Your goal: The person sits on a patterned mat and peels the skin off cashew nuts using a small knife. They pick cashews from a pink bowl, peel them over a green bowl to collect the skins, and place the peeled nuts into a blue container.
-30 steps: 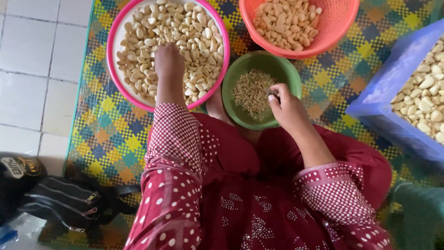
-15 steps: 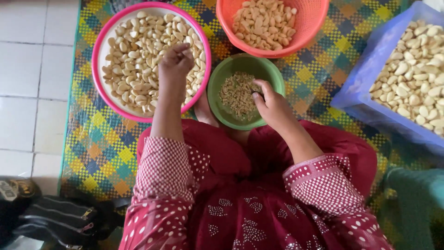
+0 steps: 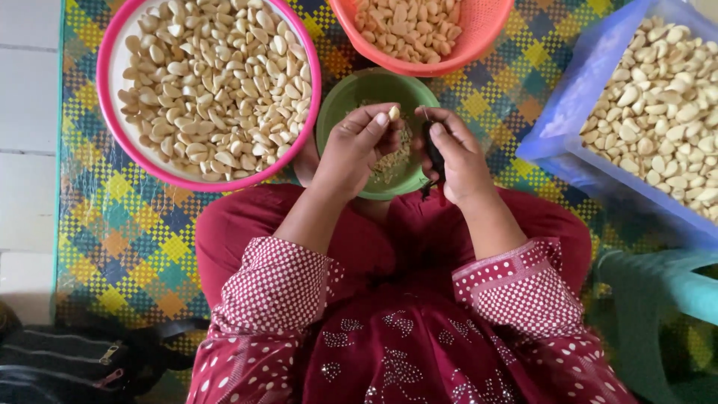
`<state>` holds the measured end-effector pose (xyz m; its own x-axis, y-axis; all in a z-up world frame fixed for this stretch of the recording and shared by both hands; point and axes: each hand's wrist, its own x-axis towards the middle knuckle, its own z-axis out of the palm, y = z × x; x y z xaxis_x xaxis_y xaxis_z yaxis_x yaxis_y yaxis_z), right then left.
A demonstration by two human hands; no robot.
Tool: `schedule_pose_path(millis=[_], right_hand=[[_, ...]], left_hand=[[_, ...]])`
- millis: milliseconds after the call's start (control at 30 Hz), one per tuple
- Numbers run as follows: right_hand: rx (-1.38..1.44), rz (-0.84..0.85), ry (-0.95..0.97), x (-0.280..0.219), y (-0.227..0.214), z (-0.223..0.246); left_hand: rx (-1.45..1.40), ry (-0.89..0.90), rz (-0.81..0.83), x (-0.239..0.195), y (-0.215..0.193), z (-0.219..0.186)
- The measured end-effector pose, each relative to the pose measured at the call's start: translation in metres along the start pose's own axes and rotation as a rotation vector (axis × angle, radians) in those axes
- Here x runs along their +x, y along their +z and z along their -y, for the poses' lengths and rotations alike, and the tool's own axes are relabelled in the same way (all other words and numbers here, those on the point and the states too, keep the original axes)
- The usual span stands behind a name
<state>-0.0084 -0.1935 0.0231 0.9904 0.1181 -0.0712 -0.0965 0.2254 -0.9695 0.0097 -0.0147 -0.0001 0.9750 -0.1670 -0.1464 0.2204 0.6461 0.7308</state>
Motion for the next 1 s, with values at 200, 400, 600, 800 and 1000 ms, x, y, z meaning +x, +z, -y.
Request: schedule_pose_path(millis=[200,400,600,800,1000], right_hand=[[0.044,-0.021,0.037,0.004,0.001,0.002],[-0.067,-0.014,-0.069,0.006,-0.004,-0.003],[-0.329,0.065,-0.233,-0.002,0.005,0.012],[-0.383,0.094,-0.282,-0.002,0.008,0.02],[-0.433,0.143,-0.331,-0.004,0.014,0.028]], left_hand=[[-0.027,-0.114,-0.079,0.006,0.0,0.0],[0.005,-0.159,-0.101,0.011,0.001,0.001],[0.156,-0.1,-0.069,0.01,0.001,0.008],[0.186,-0.051,0.035,0.011,-0.003,0.013],[0.138,-0.016,0.061,0.005,-0.002,0.003]])
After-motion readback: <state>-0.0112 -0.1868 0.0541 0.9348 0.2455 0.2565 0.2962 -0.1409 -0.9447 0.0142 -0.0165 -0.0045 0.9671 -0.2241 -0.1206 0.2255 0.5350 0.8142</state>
